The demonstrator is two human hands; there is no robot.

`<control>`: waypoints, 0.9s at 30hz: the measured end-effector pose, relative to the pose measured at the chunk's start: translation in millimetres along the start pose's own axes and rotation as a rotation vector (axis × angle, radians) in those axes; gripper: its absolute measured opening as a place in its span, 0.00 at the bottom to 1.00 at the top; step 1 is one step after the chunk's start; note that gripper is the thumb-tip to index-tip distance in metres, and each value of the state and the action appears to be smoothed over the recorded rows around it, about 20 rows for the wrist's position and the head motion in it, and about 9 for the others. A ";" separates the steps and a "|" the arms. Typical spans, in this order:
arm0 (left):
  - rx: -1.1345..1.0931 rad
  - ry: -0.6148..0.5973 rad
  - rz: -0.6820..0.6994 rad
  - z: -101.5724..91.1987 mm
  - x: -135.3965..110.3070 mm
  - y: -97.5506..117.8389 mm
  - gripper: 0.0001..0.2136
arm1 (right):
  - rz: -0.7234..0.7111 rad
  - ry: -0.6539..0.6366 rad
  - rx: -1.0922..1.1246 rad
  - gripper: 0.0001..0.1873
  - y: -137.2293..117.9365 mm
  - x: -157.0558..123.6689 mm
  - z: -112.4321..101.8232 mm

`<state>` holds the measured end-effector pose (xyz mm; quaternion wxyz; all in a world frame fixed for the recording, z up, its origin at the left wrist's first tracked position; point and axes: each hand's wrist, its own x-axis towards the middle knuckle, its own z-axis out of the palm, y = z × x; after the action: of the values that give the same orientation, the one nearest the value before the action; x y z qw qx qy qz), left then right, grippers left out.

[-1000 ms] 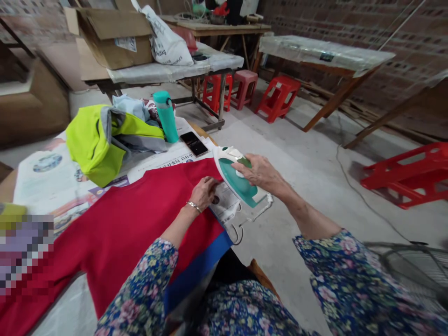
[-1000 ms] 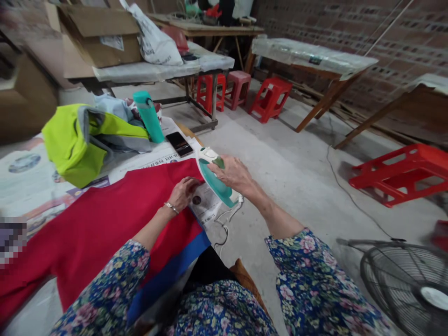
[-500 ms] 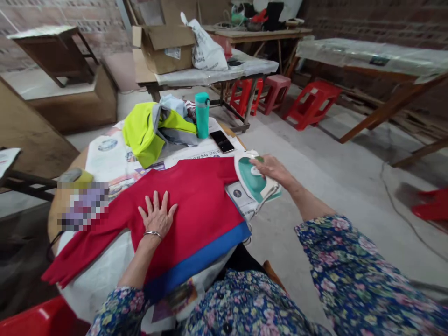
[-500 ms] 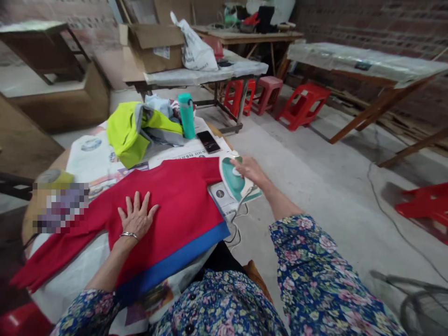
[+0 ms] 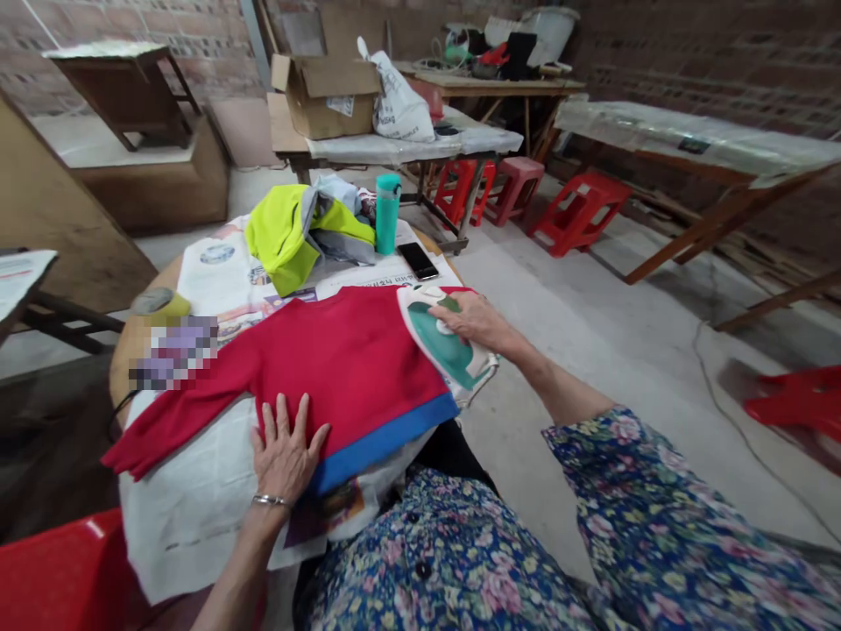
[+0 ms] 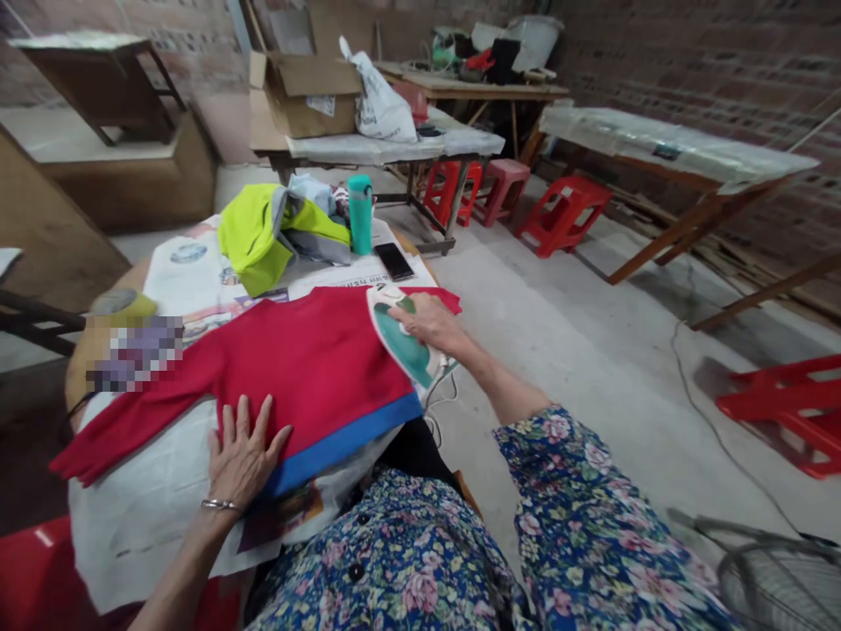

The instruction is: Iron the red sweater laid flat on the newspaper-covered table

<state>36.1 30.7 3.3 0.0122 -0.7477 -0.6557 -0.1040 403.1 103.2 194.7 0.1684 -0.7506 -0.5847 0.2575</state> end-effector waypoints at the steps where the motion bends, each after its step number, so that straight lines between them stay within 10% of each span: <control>1: -0.006 0.002 -0.007 0.6 -5.5 -2.1 0.30 | -0.035 -0.043 -0.011 0.19 -8.2 1.1 11.6; 7: -0.111 0.070 0.058 12.2 -27.0 -24.2 0.27 | -0.159 -0.170 -0.206 0.21 -38.9 -10.2 78.0; 15: -0.179 0.165 0.080 22.3 -28.1 -37.0 0.36 | -0.386 -0.354 -0.224 0.24 -61.7 -62.0 108.8; 27: -0.146 0.134 0.087 19.0 -30.3 -36.4 0.41 | -0.072 -0.168 -0.156 0.16 7.0 -41.0 61.4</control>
<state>-0.5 9.1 -24.8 0.0058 -0.7656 -0.6112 -0.2007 365.2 58.8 148.9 0.0692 -0.7157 -0.6418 0.2668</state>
